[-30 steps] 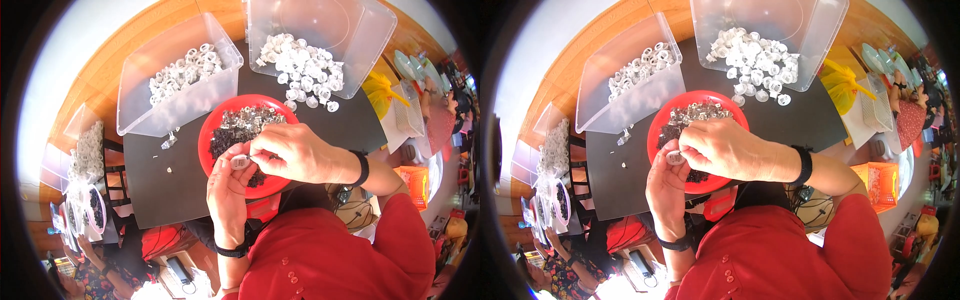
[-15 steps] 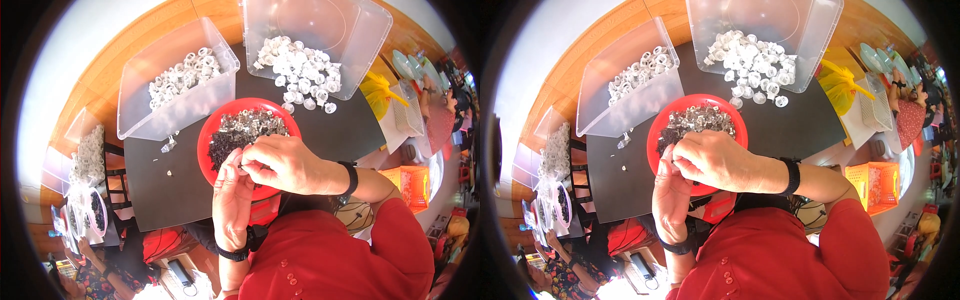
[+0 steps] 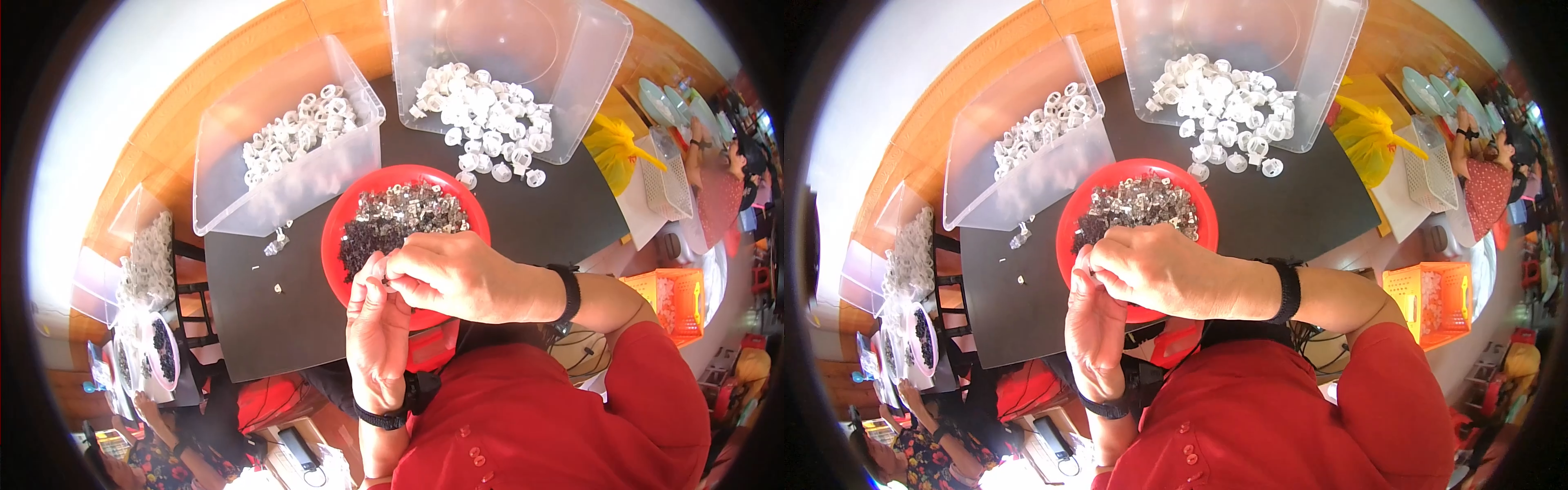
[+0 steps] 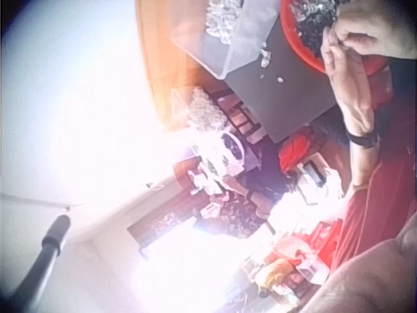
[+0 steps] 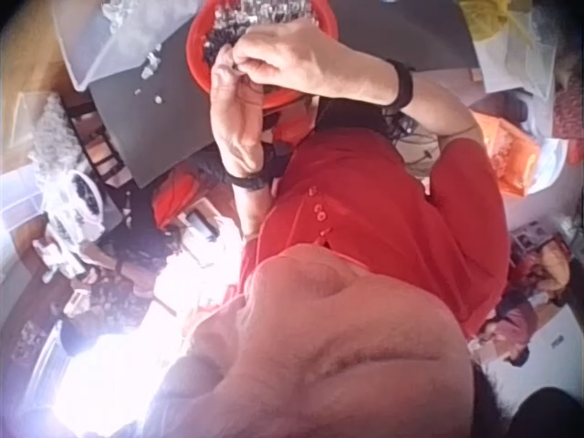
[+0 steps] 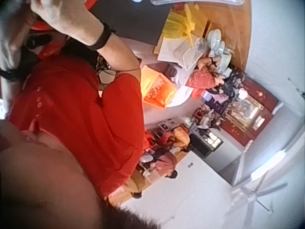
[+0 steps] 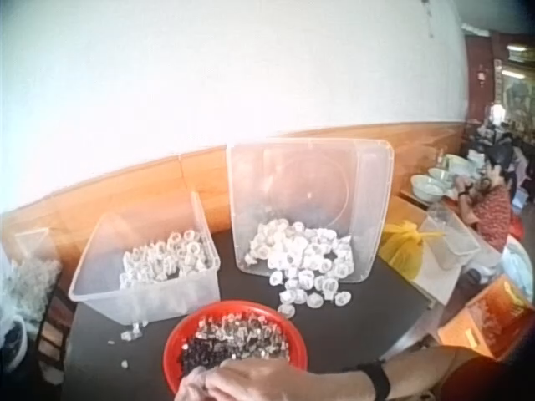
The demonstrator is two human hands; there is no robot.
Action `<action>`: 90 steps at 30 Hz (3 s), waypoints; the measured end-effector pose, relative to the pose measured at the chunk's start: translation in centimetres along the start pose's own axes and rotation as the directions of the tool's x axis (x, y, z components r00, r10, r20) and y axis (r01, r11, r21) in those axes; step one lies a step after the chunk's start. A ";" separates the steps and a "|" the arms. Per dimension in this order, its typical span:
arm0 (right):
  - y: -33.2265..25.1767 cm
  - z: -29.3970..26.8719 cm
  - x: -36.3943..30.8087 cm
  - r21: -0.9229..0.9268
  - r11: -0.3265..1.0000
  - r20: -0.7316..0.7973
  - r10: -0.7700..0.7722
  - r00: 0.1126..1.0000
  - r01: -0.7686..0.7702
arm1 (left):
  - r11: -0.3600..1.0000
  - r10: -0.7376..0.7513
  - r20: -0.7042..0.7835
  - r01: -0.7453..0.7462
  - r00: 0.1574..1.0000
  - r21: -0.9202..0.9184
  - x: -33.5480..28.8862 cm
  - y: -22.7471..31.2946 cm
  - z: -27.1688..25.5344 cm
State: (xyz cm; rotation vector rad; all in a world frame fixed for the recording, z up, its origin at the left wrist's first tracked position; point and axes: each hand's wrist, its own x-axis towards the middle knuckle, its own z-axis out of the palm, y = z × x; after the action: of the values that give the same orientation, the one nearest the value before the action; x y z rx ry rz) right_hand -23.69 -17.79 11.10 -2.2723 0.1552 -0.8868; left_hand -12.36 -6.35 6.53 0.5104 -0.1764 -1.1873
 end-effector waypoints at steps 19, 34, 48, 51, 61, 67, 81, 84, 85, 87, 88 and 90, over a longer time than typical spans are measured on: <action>0.0 0.0 0.8 0.049 0.993 0.069 0.101 0.992 -0.105 | 0.973 0.147 -0.064 -0.133 0.987 0.191 0.2 0.2 1.0; 0.1 -1.7 1.8 0.037 0.988 0.191 0.142 0.971 -0.152 | 0.984 0.058 -0.001 -0.057 0.998 0.167 -0.4 -0.2 1.2; 2.7 -7.6 10.3 0.281 0.959 -0.393 0.159 0.906 -0.047 | 0.981 0.087 -0.156 -0.058 0.984 0.183 -1.7 0.8 -1.1; 4.4 -9.1 7.6 0.228 0.959 -0.335 0.239 0.911 -0.167 | 0.983 0.088 -0.191 -0.054 0.978 0.178 -1.6 1.0 -1.2; 10.1 -13.8 -5.1 -0.666 0.478 -0.245 0.585 0.773 -0.573 | 0.965 0.067 -0.105 -0.037 0.992 0.260 -0.5 -1.0 -0.5; 12.7 -10.6 -7.6 -0.662 0.437 -0.253 0.635 0.730 -0.609 | 0.899 0.084 -0.029 -0.063 0.996 0.433 -0.1 -1.9 0.4; 2.0 -6.3 -9.2 -0.127 0.991 -0.430 -0.100 0.897 0.050 | 0.774 -0.334 0.181 0.160 0.925 0.613 0.7 -7.0 7.1; 1.3 -5.7 -10.1 -0.259 0.966 -0.481 -0.113 0.870 -0.018 | 0.847 -0.391 0.244 0.243 0.887 0.473 0.9 -8.0 6.6; 1.1 -5.7 -10.5 -0.264 0.964 -0.482 -0.117 0.868 -0.017 | 0.845 -0.399 0.245 0.251 0.883 0.472 0.7 -8.2 6.8; 0.4 -5.5 -11.2 -0.288 0.956 -0.439 -0.088 0.894 -0.047 | 0.846 -0.404 0.244 0.259 0.881 0.466 0.0 -8.4 6.7; -0.1 -5.3 -11.6 -0.288 0.957 -0.434 -0.095 0.896 -0.038 | 0.849 -0.402 0.242 0.260 0.883 0.461 -0.3 -8.4 6.7; -1.4 -5.2 -12.4 -0.343 0.935 -0.450 -0.084 0.889 -0.086 | 0.860 -0.382 0.234 0.252 0.894 0.444 -1.3 -8.1 6.3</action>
State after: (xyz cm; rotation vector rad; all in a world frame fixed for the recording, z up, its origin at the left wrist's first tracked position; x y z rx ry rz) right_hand -36.58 -15.39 7.91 -2.3364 0.5703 -1.4904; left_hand -22.10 -9.22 8.37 0.7297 -0.6442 -1.5724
